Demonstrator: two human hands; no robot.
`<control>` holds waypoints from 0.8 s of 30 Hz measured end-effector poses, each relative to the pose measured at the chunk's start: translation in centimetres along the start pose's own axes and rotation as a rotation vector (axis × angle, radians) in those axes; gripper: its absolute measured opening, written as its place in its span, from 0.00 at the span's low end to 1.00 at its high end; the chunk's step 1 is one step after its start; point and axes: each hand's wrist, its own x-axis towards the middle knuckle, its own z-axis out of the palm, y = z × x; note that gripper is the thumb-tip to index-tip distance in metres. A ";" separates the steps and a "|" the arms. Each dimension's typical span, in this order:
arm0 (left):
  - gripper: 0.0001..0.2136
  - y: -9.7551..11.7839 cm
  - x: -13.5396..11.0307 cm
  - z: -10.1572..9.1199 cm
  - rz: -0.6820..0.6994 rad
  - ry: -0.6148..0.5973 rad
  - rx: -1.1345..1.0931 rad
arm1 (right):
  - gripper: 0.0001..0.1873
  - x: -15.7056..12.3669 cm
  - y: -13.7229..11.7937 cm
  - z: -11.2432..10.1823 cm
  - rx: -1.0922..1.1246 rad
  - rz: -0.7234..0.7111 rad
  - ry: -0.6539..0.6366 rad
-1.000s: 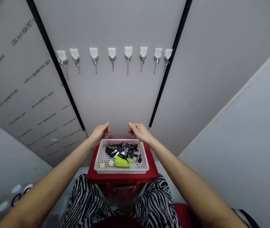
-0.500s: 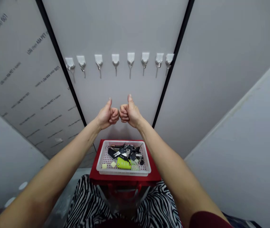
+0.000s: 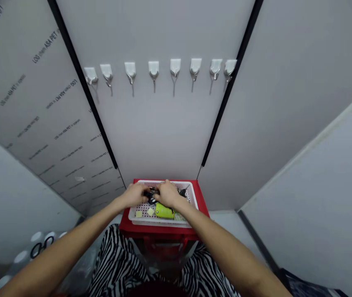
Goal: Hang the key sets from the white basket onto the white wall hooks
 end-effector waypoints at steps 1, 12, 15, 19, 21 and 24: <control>0.12 -0.2 -0.5 0.7 0.036 -0.005 0.087 | 0.13 -0.4 0.1 0.8 -0.106 -0.029 -0.003; 0.12 0.8 -0.1 -0.8 0.070 0.086 -0.010 | 0.18 -1.4 1.6 0.6 -0.106 -0.046 0.005; 0.12 0.6 0.4 -1.8 -0.031 0.105 -0.408 | 0.17 -1.1 1.6 0.4 0.023 -0.071 0.005; 0.12 1.2 0.6 -2.4 -0.108 0.062 -0.769 | 0.13 -0.7 0.7 0.4 0.323 -0.088 0.007; 0.13 2.0 0.5 -2.5 -0.134 0.074 -0.848 | 0.13 -0.6 0.1 0.3 0.453 -0.086 0.046; 0.17 3.7 0.5 -3.1 -0.183 0.079 -0.925 | 0.12 -0.7 -0.5 -0.2 0.541 -0.067 0.115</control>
